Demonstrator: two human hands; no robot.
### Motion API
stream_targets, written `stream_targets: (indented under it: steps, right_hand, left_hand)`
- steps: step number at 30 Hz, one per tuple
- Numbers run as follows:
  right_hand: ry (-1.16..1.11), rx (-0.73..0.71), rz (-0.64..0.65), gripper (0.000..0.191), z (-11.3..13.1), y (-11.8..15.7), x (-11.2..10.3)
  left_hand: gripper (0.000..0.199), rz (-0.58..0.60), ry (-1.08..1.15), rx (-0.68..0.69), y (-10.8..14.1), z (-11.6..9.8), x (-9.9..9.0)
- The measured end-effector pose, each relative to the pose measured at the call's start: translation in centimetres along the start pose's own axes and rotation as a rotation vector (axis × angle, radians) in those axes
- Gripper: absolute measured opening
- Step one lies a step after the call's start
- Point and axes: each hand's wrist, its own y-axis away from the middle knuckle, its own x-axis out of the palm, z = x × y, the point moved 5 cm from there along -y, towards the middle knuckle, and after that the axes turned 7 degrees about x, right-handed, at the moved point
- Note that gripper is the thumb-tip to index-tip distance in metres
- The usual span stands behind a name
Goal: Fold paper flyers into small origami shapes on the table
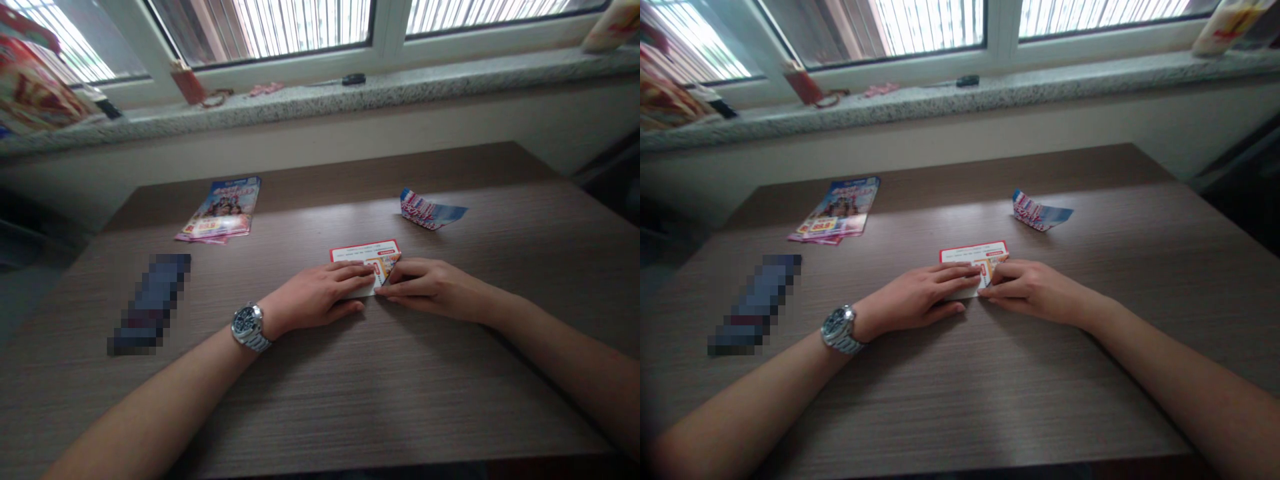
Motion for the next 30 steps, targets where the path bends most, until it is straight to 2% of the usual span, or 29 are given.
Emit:
stream_targets:
  steps: [6,13,16,21,30]
  right_hand:
    - [0.011,-0.022,0.044,0.025,0.2,-0.2,0.1]
    - [-0.042,-0.029,0.015,0.024,0.2,0.0,-0.2]
    - [-0.062,0.039,-0.045,0.022,-0.3,0.1,-0.4]
    - [0.008,0.287,-0.202,0.006,-1.5,0.0,-0.5]
    - [-0.020,0.313,-0.221,0.007,-1.3,-0.5,0.5]
  left_hand:
    - [0.049,-0.004,-0.005,0.005,0.0,0.0,0.0]
    - [0.048,-0.008,0.009,0.004,-0.1,0.0,-0.1]
    - [0.048,-0.001,0.005,0.009,-0.1,-0.1,-0.1]
    - [0.048,-0.005,0.011,0.045,-0.1,-0.3,-0.3]
    - [0.052,0.039,-0.001,0.053,0.0,-0.5,-0.5]
